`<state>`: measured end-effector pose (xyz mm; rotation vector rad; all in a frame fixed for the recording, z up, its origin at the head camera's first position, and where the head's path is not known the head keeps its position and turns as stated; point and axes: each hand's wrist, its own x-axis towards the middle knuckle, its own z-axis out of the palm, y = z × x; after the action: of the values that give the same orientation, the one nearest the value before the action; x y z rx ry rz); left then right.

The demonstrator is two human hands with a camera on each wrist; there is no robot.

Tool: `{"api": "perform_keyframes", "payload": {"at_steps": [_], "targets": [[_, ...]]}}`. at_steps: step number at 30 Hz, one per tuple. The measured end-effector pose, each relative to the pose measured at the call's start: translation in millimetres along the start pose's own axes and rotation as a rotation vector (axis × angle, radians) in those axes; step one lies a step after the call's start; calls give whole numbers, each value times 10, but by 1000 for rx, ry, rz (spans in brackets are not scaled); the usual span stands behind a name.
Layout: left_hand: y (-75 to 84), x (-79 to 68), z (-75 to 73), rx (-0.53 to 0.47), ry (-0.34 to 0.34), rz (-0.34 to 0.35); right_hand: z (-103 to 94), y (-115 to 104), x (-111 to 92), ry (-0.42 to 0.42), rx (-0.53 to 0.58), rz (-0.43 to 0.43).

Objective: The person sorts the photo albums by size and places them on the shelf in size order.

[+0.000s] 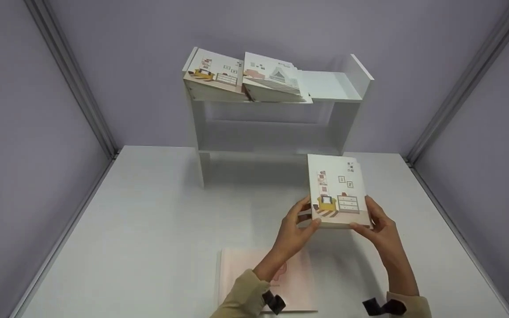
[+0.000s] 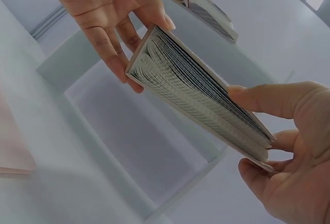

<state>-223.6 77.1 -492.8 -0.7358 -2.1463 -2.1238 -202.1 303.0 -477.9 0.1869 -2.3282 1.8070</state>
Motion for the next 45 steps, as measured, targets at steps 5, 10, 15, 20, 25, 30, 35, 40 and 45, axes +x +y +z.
{"api": "perform_keyframes", "payload": {"at_steps": [5, 10, 15, 20, 25, 30, 35, 40, 45], "targets": [[113, -17, -8, 7, 9, 9, 0, -55, -6, 1, -8, -21], [396, -62, -57, -1, -3, 23, -5, -78, 5, -1, -10, -21], [494, -83, -87, -11, -18, 37, -6, -103, 15, -8, -7, -26], [514, -59, -101, -8, -20, 74, -18, -132, 42, -9, -6, -49], [556, -52, -115, -19, -24, 91, -18, -170, 53, -10, 9, -75], [617, -50, -131, -21, -30, 92, -22, -221, 52, -1, 21, -80], [673, -43, -145, -24, -28, 94, -23, -275, 50, 12, 22, -73], [721, -34, -158, -14, -21, 91, -26, -324, 57, 21, 22, -80], [751, -29, -165, 2, -24, 108, -27, -361, 62, 16, 55, -91]]}}
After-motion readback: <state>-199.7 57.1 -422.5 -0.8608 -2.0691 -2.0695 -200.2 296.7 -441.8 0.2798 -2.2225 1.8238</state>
